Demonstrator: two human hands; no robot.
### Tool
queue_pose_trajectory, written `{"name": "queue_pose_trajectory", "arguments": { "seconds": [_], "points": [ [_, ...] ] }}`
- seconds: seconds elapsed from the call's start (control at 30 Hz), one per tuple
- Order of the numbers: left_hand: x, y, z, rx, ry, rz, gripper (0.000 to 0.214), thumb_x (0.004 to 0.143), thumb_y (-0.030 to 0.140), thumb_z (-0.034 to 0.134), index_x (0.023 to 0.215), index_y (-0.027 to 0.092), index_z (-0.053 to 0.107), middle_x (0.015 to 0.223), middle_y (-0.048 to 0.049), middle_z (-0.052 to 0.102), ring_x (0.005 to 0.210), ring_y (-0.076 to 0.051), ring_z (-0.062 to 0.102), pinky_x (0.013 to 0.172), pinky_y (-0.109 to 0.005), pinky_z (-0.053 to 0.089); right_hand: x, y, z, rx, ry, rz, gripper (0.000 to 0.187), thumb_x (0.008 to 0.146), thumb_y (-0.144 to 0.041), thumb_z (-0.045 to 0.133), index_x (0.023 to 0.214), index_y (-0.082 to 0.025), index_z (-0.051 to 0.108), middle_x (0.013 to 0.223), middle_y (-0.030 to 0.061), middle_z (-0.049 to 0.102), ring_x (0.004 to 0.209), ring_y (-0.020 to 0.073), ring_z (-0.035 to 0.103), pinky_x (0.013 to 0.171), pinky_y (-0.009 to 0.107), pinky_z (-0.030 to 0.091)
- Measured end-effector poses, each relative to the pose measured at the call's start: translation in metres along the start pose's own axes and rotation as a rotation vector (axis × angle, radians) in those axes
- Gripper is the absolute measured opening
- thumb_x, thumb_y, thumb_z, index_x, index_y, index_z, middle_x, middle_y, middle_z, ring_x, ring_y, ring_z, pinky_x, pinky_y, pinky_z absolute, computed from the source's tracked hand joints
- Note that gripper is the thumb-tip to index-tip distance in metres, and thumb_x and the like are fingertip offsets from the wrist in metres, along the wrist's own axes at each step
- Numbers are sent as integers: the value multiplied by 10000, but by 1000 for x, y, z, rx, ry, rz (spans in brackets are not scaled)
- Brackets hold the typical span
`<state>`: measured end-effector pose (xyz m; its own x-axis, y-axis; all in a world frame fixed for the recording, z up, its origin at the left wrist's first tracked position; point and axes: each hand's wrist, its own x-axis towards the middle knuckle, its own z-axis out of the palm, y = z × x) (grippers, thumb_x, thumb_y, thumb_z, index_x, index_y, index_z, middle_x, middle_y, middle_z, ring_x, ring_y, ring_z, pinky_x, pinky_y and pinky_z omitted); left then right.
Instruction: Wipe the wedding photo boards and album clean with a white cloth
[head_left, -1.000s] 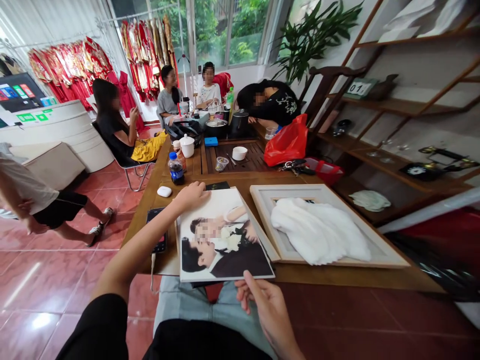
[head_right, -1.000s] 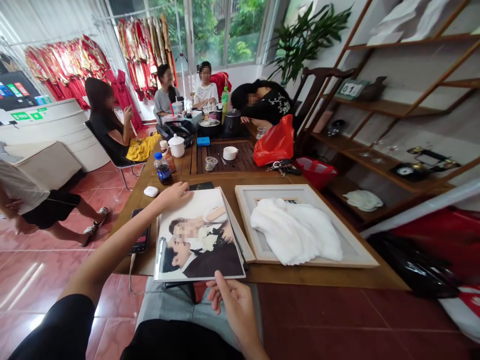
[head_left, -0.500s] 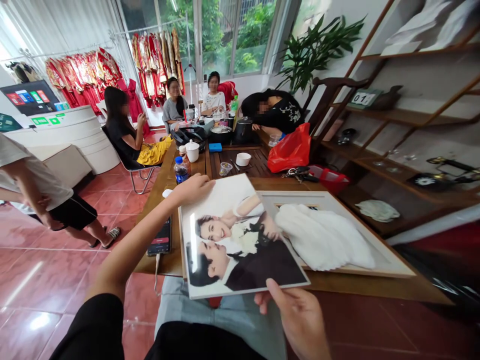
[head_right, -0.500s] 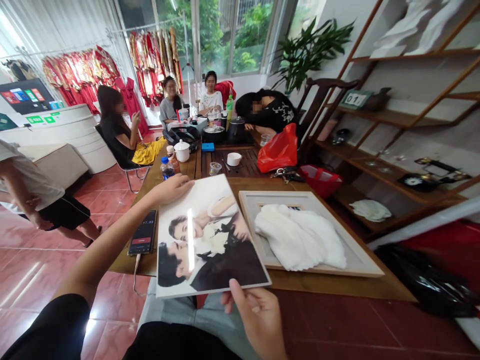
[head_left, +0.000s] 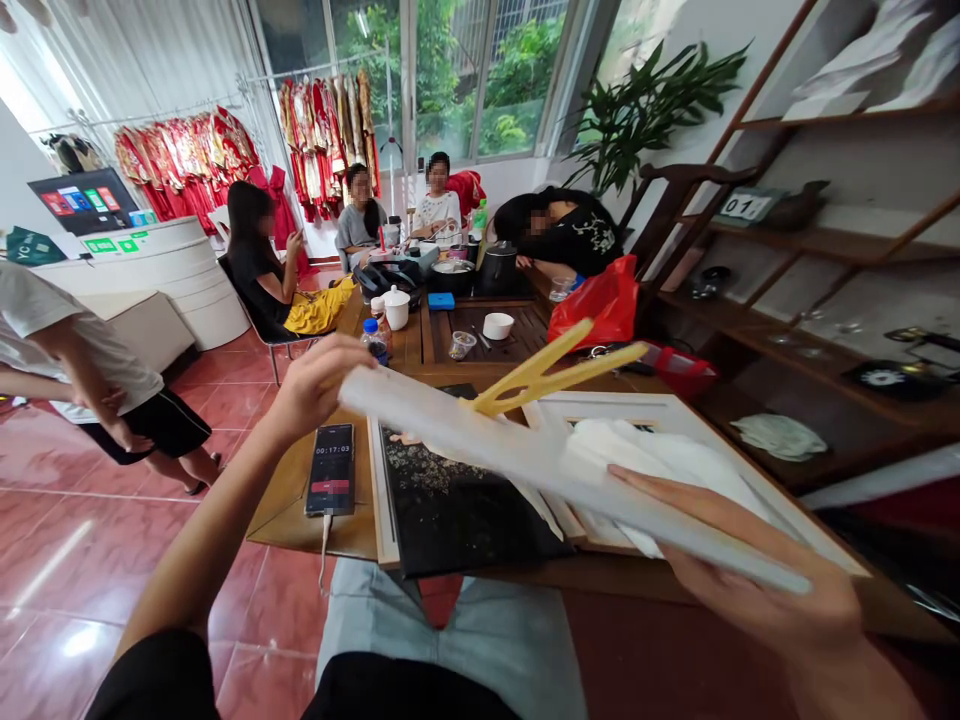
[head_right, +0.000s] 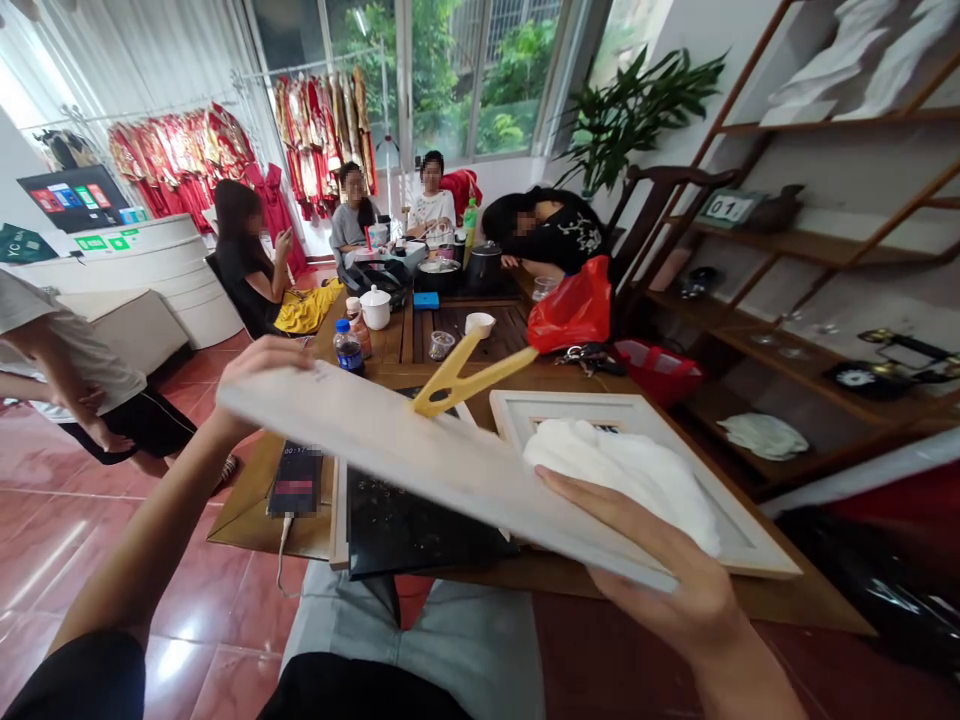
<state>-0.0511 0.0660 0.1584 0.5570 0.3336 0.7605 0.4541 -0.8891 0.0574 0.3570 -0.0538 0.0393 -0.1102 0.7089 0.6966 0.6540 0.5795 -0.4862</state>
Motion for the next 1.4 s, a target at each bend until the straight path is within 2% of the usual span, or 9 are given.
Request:
{"name": "queue_pose_trajectory", "arguments": {
  "seconds": [0.1, 0.17, 0.23, 0.33, 0.5, 0.73, 0.9, 1.4],
  "points": [
    [-35, 7, -8, 159, -150, 155, 250, 1073, 281, 431, 1237, 227, 611, 1116, -83, 706, 1081, -197, 673, 951, -370, 542, 4, 20, -4, 21, -170, -279, 483, 1008, -307, 493, 1491, -314, 494, 1433, 51, 604, 1269, 253, 611, 1063, 401, 533],
    [-54, 14, -8, 296, -234, 295, 288, 1068, 170, 403, 1288, 207, 585, 1123, -80, 729, 1103, -194, 684, 994, -385, 540, 4, 34, -2, -62, -251, -421, 537, 1028, -191, 396, 1558, -278, 380, 1503, 67, 533, 1305, 229, 581, 1101, 390, 500],
    [-70, 21, -3, 400, -245, 391, 269, 1056, 139, 417, 1259, 145, 594, 1076, -88, 748, 1067, -190, 705, 1001, -366, 549, 3, 45, 3, -141, -297, -494, 579, 1025, -110, 324, 1580, -277, 322, 1513, 58, 521, 1304, 200, 580, 1101, 358, 498],
    [-89, 27, 11, 487, -266, 412, 243, 1048, 133, 434, 1228, 131, 597, 1050, -79, 760, 1033, -185, 719, 998, -366, 561, -1, 55, 14, -225, -311, -514, 627, 1015, -58, 307, 1597, -287, 266, 1509, 51, 523, 1313, 187, 570, 1100, 336, 498],
    [-115, 26, 36, 551, -296, 377, 190, 1028, 107, 460, 1114, 126, 628, 1046, -86, 760, 999, -199, 731, 929, -346, 588, -3, 65, 29, -280, -334, -619, 636, 1004, -45, 346, 1603, -223, 232, 1481, 90, 537, 1309, 200, 571, 1083, 344, 519],
    [-133, 25, 53, 573, -324, 299, 187, 1022, 100, 463, 1029, 133, 647, 1047, -76, 754, 1011, -201, 722, 907, -322, 594, -3, 78, 39, -294, -372, -614, 656, 996, -33, 337, 1606, -232, 199, 1493, 85, 508, 1300, 193, 574, 1086, 340, 515],
    [-136, 23, 57, 607, -320, 271, 235, 1038, 106, 416, 1030, 138, 648, 1026, -81, 747, 1010, -192, 716, 909, -307, 593, 0, 78, 45, -284, -383, -598, 675, 991, -29, 341, 1611, -234, 171, 1514, 86, 479, 1317, 199, 555, 1099, 343, 500],
    [-149, 16, 67, 563, -356, 219, 242, 1045, 128, 400, 1071, 142, 640, 1067, -92, 726, 1050, -199, 691, 957, -346, 565, 2, 74, 51, -305, -429, -584, 726, 976, -37, 364, 1625, -217, 92, 1480, 117, 529, 1276, 200, 603, 1043, 336, 536]
  ]
}}
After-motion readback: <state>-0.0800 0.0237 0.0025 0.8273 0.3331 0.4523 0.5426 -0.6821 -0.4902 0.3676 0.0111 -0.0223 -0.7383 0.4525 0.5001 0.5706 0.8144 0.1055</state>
